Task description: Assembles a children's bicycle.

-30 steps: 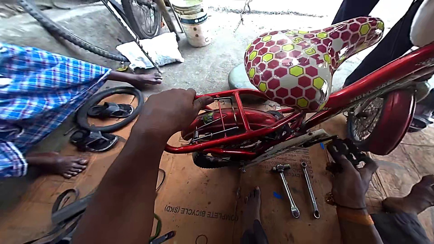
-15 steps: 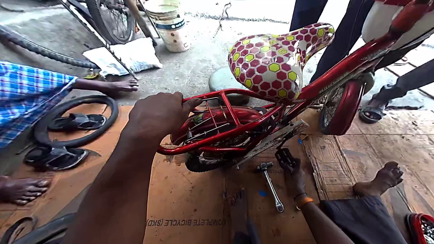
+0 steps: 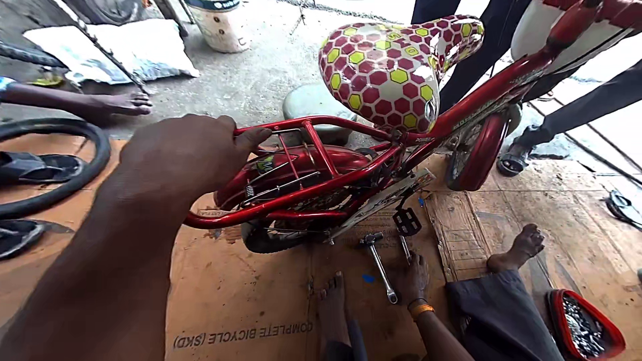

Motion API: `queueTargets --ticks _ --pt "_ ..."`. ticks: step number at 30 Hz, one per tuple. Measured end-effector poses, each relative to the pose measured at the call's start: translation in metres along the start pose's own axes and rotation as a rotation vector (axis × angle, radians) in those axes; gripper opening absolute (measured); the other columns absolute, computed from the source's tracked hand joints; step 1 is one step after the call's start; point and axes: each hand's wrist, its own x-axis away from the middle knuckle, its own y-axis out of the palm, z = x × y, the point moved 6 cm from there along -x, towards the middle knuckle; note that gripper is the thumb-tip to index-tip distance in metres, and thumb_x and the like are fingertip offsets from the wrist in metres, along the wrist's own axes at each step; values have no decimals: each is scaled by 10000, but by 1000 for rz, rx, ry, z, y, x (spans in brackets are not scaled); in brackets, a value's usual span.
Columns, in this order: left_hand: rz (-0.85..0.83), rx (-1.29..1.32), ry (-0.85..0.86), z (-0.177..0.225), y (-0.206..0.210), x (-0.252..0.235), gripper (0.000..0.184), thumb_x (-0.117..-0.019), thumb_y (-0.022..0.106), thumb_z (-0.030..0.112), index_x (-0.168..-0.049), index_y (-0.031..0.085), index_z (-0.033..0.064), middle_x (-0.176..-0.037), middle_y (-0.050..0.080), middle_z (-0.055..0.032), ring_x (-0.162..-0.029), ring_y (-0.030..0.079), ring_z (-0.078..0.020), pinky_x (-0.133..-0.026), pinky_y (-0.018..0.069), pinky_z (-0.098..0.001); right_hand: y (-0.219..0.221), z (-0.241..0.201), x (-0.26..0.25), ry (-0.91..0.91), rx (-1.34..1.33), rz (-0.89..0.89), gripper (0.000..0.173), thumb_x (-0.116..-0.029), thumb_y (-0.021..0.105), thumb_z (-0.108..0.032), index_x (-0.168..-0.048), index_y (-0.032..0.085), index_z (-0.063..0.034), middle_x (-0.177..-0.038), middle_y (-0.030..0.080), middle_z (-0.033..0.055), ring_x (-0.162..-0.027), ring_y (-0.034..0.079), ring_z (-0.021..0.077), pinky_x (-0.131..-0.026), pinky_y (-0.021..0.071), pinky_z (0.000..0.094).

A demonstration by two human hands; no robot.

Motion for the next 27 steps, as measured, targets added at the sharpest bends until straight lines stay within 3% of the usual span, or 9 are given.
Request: queueTargets --ticks 6,9,12,15,17,19,20,24,27 --pt "23 -6 3 0 5 0 869 -978 163 780 -1032 631 51 -890 651 -284 -885 662 -531 -649 471 -734 -12 2 -21 77 -102 -302 315 -931 636 -192 -1220 695 -84 -1094 713 141 -1025 683 298 -915 541 526" --pt "11 3 -14 2 3 6 867 -971 186 788 -1030 630 47 -893 654 -276 -894 667 -518 -665 482 -723 -8 -13 0 179 -561 -491 290 -993 558 -83 -1260 632 0 -1020 679 122 -781 669 184 -714 584 354" --pt "5 11 -26 4 0 10 862 -984 203 776 -1090 648 46 -933 672 -280 -939 668 -529 -697 485 -735 -12 -34 29 259 -966 -646 291 -1021 510 -31 -1302 571 18 -1036 669 139 -792 677 209 -701 599 362" --pt "-17 13 -28 10 -1 12 850 -992 208 764 -1107 645 43 -956 671 -289 -967 663 -533 -719 483 -740 -27 -53 49 144 -1012 -779 289 -1009 499 -63 -1282 562 10 -1019 694 130 -837 699 216 -745 610 372" --pt "-13 11 -23 15 -2 12 849 -1001 200 754 -1080 636 30 -943 667 -290 -952 666 -529 -705 484 -729 -39 -70 55 -4 -931 -823 291 -1070 508 -205 -1279 563 -9 -931 692 84 -777 684 169 -714 596 325" --pt "-10 18 -30 18 -3 12 852 -1002 201 751 -1069 638 22 -947 667 -290 -951 667 -524 -710 486 -725 -51 -89 56 -200 -739 -764 312 -1070 534 -276 -1243 636 -38 -835 663 26 -670 616 110 -628 537 268" --pt "-8 18 -38 18 -3 13 848 -1000 205 755 -1057 637 27 -944 668 -281 -945 670 -512 -708 489 -716 -58 -98 53 -324 -597 -698 308 -1055 557 -303 -1213 680 -69 -830 671 10 -668 609 100 -637 528 274" --pt "-20 15 -49 21 -4 14 824 -999 216 755 -1026 630 43 -923 666 -253 -922 677 -483 -687 497 -682 -81 -130 40 -739 6 -322 281 -1039 557 -375 -1098 766 -197 -914 729 11 -799 694 181 -736 581 451" --pt "-26 19 -42 22 -6 15 821 -1001 221 751 -1014 632 41 -927 668 -242 -932 679 -469 -690 497 -668 -89 -156 31 -832 258 -268 247 -1034 560 -327 -1116 759 -205 -920 703 51 -837 704 244 -721 578 490"
